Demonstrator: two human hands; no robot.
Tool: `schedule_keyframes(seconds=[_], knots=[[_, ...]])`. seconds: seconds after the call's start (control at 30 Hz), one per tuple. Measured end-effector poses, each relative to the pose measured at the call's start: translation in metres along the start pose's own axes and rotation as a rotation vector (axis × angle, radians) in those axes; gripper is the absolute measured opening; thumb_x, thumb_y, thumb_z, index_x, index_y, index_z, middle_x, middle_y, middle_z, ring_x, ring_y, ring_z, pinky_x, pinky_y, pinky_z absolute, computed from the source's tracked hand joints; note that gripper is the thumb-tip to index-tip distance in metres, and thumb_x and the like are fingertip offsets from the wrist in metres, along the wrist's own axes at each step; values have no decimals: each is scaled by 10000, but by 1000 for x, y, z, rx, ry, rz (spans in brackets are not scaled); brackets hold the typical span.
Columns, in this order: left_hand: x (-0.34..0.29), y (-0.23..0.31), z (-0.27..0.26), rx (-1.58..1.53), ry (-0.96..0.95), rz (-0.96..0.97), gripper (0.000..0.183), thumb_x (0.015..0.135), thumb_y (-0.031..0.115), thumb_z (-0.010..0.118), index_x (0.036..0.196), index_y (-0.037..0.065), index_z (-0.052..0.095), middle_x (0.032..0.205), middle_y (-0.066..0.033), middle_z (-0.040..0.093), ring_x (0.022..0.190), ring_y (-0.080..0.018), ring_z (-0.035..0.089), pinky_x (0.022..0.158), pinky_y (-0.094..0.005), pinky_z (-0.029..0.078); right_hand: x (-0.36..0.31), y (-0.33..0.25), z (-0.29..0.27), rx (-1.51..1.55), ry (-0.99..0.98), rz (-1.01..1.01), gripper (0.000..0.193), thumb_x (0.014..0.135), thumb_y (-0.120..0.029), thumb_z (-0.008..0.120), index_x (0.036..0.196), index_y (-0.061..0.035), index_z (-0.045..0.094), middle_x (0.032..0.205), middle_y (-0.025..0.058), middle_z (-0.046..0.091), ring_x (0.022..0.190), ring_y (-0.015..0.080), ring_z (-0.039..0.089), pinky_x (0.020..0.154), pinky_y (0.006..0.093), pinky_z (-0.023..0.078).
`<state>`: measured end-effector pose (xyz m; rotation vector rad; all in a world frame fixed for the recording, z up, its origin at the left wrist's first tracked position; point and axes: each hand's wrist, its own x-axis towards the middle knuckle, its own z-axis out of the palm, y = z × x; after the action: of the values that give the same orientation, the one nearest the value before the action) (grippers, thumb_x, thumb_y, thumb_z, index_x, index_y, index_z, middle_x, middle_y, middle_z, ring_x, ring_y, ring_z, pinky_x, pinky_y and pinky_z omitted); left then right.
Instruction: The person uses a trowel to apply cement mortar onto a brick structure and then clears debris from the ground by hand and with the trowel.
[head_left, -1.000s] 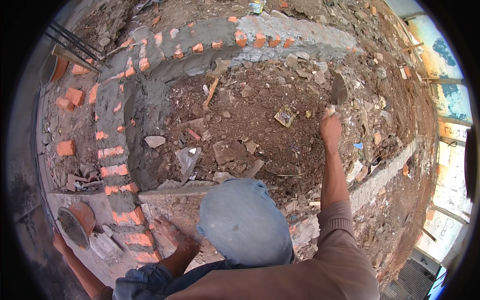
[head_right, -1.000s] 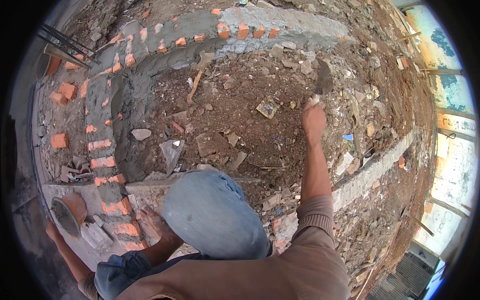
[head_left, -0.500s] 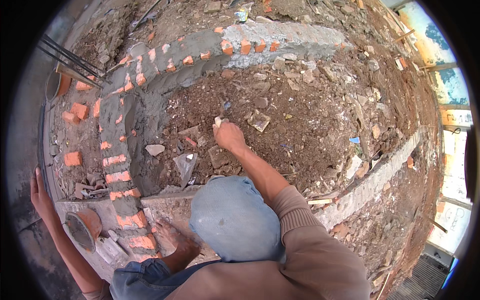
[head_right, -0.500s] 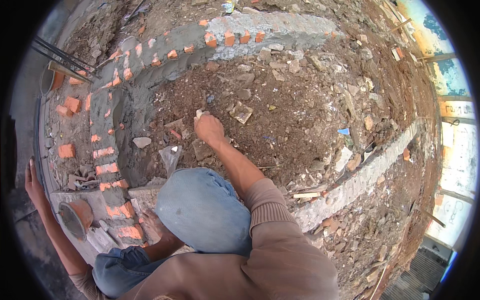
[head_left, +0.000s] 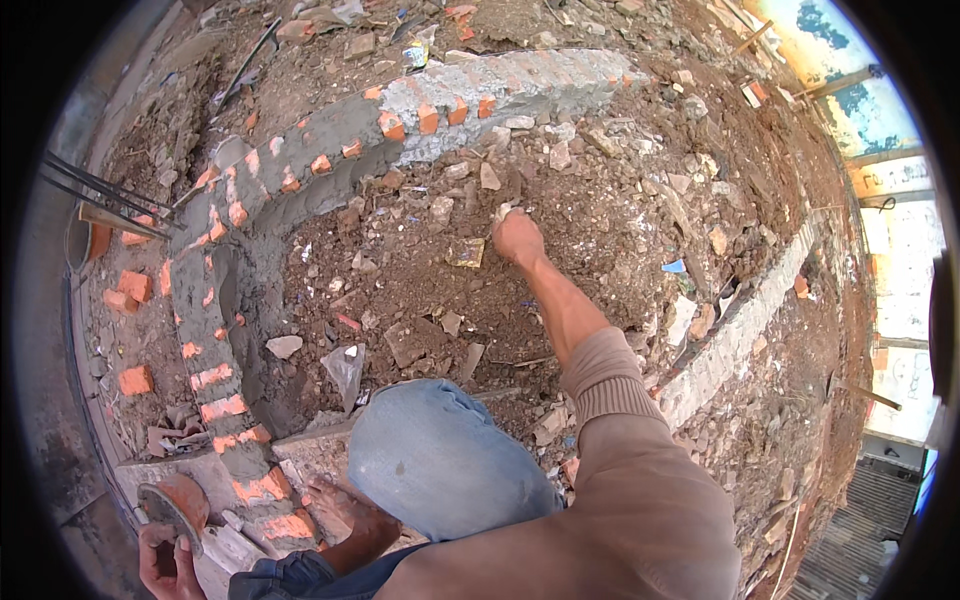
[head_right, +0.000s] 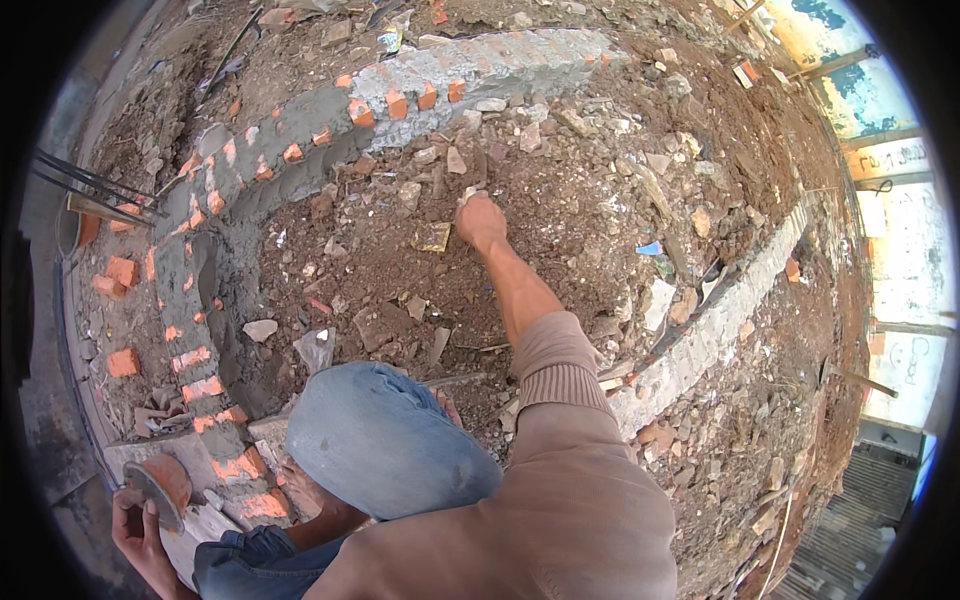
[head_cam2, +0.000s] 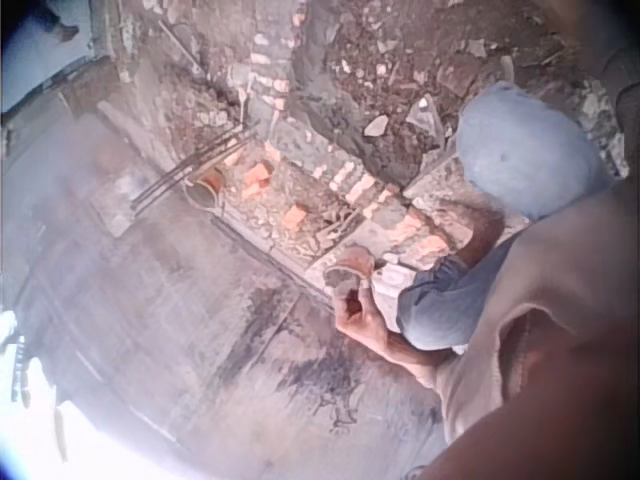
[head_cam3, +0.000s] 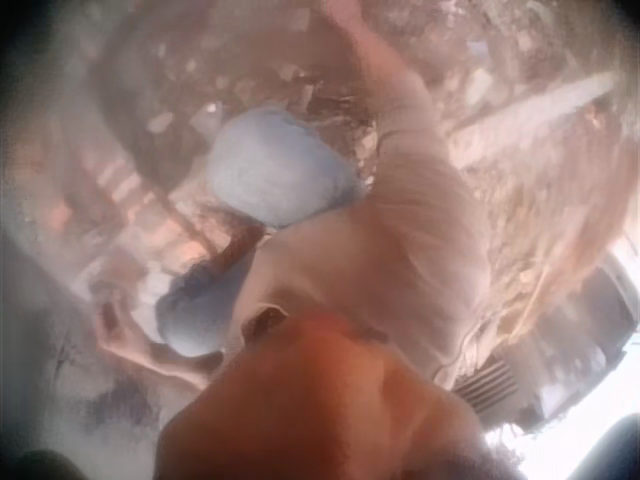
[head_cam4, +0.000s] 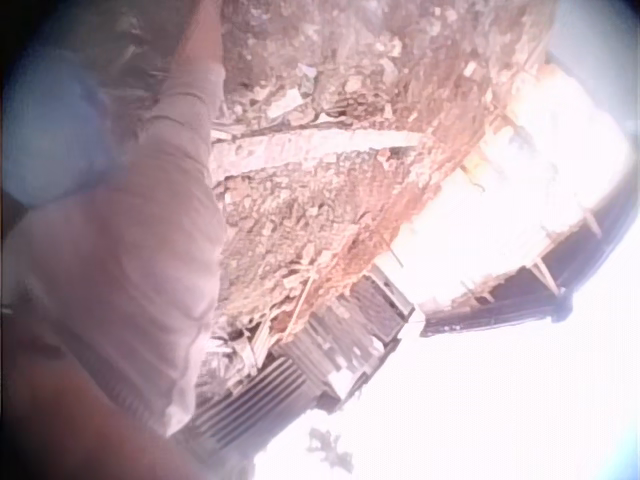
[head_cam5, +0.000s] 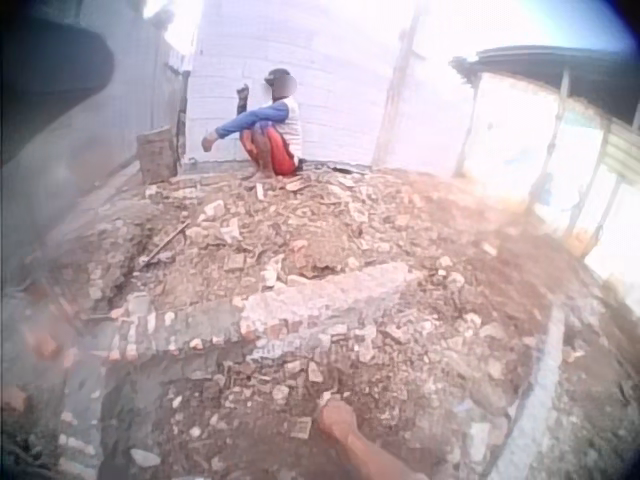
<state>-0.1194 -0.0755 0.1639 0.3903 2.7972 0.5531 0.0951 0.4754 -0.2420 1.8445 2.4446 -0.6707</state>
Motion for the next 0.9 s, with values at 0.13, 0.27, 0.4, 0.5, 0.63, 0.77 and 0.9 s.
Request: schedule_keyframes(seconds=[0.13,0.27,0.4,0.5,0.63,0.77,0.9], knots=[[54,-35,7,-179,-97,193,287,881,-58,604,1167,-59,623,986,-63,636,950,-136,569,866,-254,445,-59,-38,-14,26,-262,-180,445,955,-312,503,1160,82,534,1122,302,648,1065,437,633,928,515,505],[68,7,25,-225,47,386,351,868,-60,611,1219,-43,615,885,-28,542,851,-121,525,788,-249,431,-108,-67,-63,-27,-309,-314,489,980,-379,484,1115,78,591,992,290,678,951,434,668,848,529,531],[47,13,-9,228,122,535,433,818,-68,644,1246,-10,627,980,-59,616,880,-109,556,785,-243,450,-75,70,-129,-85,240,69,591,1022,-473,408,1149,89,542,780,253,682,722,432,683,628,517,549],[33,-11,1,107,71,262,367,820,-65,658,1187,-51,653,1012,-120,695,954,-140,625,885,-253,458,-30,236,-184,-252,368,205,488,992,-344,458,925,104,639,801,335,651,804,500,654,711,566,512],[22,-19,14,-182,-78,215,313,887,-3,663,1189,-86,644,911,-91,717,878,-132,641,865,-265,477,-27,251,-123,-296,282,-127,534,967,-377,490,886,128,643,816,338,659,807,525,649,716,546,528],[6,-13,6,-369,17,230,322,899,67,679,1179,-88,645,854,-116,713,876,-168,653,859,-308,490,-70,153,-76,-196,96,28,494,971,-364,490,923,110,622,818,356,645,854,514,650,754,551,530],[3,-3,15,-249,-116,322,383,901,190,691,1152,-96,650,789,-119,699,811,-179,659,829,-313,491,-119,104,-44,-74,33,-79,471,973,-349,499,951,116,572,808,360,641,813,508,654,731,551,532]])
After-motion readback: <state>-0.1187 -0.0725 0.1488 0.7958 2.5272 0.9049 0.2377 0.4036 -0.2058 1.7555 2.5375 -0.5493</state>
